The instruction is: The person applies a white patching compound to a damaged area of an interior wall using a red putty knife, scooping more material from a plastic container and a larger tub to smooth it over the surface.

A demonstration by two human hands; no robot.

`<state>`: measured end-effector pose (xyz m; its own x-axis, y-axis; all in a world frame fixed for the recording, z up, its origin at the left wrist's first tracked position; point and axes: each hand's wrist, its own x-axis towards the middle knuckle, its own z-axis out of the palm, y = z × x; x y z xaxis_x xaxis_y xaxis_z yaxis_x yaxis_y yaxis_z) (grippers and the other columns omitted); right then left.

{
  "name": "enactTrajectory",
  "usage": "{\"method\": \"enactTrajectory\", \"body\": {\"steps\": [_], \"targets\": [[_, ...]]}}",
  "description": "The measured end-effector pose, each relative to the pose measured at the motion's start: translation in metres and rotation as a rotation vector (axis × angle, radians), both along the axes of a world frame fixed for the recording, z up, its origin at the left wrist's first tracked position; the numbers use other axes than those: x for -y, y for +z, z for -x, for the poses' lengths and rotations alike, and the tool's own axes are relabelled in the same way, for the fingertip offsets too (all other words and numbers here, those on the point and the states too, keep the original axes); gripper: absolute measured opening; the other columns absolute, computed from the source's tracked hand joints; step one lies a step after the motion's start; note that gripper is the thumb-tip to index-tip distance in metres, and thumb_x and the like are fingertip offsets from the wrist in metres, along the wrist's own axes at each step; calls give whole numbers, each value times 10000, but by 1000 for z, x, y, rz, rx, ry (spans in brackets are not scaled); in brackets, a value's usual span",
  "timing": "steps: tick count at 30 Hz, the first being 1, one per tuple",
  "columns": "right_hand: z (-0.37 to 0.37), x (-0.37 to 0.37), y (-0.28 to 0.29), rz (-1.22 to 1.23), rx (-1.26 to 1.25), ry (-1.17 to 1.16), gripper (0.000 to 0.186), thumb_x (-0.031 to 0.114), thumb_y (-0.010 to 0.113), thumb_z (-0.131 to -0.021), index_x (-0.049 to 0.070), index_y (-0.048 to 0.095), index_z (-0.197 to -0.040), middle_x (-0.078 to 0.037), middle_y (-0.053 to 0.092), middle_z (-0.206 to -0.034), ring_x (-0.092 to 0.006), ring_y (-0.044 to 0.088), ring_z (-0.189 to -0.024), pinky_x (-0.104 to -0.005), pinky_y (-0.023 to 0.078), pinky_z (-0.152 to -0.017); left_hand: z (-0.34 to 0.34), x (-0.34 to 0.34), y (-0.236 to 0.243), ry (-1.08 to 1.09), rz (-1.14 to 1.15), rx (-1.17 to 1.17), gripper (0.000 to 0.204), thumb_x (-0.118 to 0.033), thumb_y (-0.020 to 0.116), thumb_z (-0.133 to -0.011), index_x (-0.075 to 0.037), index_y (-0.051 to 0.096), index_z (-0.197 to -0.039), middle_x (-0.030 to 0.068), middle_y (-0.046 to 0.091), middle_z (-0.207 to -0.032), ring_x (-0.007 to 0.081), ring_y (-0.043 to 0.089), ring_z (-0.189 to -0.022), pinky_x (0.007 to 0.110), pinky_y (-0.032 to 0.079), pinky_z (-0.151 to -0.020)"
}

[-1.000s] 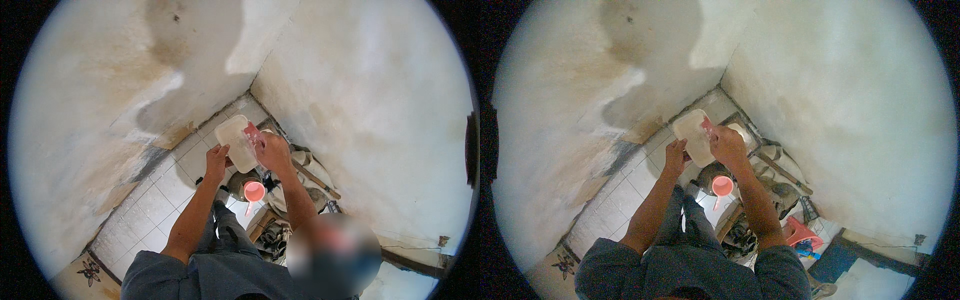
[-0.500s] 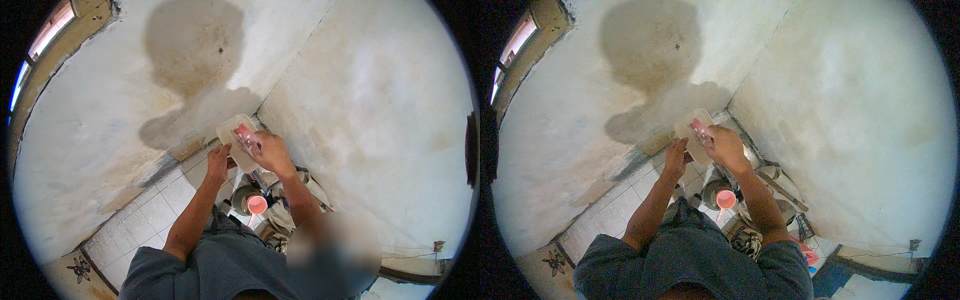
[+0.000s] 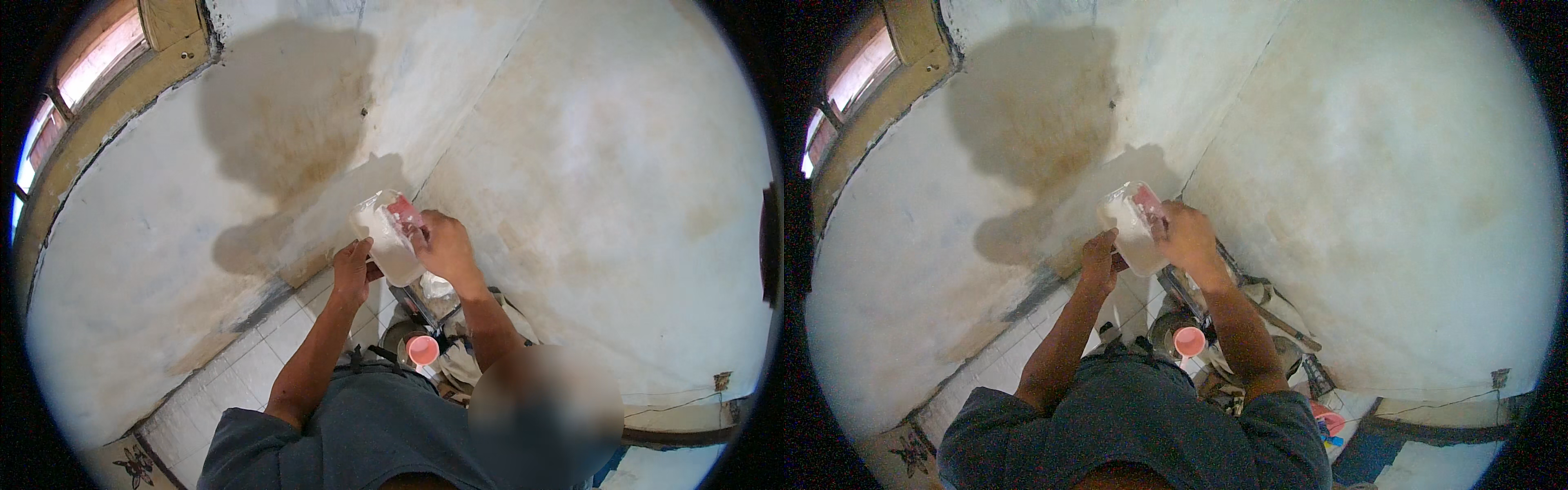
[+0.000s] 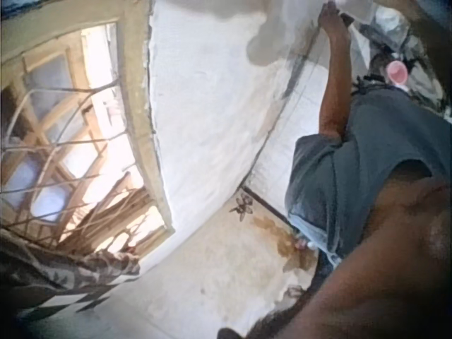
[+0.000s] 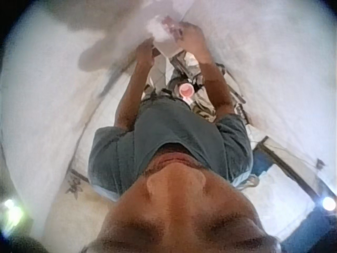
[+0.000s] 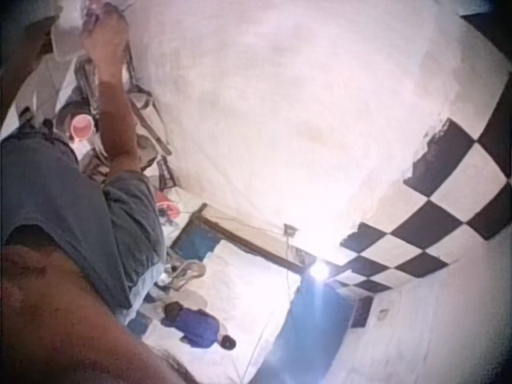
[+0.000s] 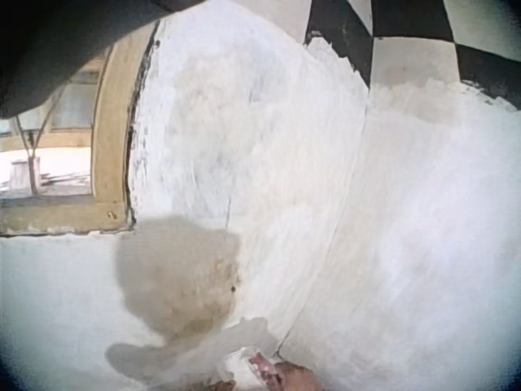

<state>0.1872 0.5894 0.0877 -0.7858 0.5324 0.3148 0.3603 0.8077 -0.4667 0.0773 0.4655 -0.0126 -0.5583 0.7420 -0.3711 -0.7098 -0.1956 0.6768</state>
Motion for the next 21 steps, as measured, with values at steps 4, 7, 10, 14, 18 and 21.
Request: {"method": "enactTrajectory", "body": {"steps": [4, 7, 10, 14, 18, 21], "targets": [[12, 3, 1, -63, 6, 24, 133, 116, 599, -750, -6, 559, -784, -204, 603, -790, -417, 590, -730, -471, 477, -670, 9, -6, 11, -11, 19, -12, 258, -209, 556, -904, 14, 576, -1031, 114, 655, -957, 255, 692, -747, 377, 600, -669], [19, 10, 9, -49, 13, 10, 141, 123, 603, -745, -5, 561, -788, -203, 601, -790, -416, 595, -740, -474, 479, -678, 14, -6, 12, -15, 13, -11, 259, -210, 566, -895, 9, 583, -1032, 107, 659, -946, 252, 693, -741, 377, 597, -665], [25, 14, 18, -22, 8, -25, 144, 124, 602, -743, -4, 565, -796, -203, 602, -790, -415, 599, -753, -475, 480, -684, 21, -8, 13, -22, -21, -37, 279, -219, 578, -888, 4, 585, -1055, 108, 661, -955, 253, 694, -738, 379, 595, -662], [29, 16, 23, -19, 24, -19, 153, 136, 606, -738, -5, 570, -786, -203, 599, -778, -416, 598, -732, -478, 478, -667, 25, -9, 21, -38, -39, -23, 296, -231, 588, -885, -3, 590, -1074, 114, 665, -957, 255, 693, -733, 374, 595, -660], [38, 20, 24, -36, 26, 24, 160, 145, 615, -732, -3, 567, -768, -206, 591, -752, -419, 593, -710, -479, 467, -645, 33, -10, 15, -34, -42, -20, 296, -245, 591, -890, -14, 599, -1075, 115, 668, -951, 252, 694, -729, 372, 596, -660], [37, 22, 28, -9, -12, 10, 156, 142, 613, -731, -4, 566, -762, -210, 590, -746, -418, 595, -717, -476, 464, -644, 32, -6, 16, -48, -35, -45, 271, -247, 596, -889, -29, 606, -1050, 108, 667, -945, 243, 693, -716, 368, 595, -646]]}}
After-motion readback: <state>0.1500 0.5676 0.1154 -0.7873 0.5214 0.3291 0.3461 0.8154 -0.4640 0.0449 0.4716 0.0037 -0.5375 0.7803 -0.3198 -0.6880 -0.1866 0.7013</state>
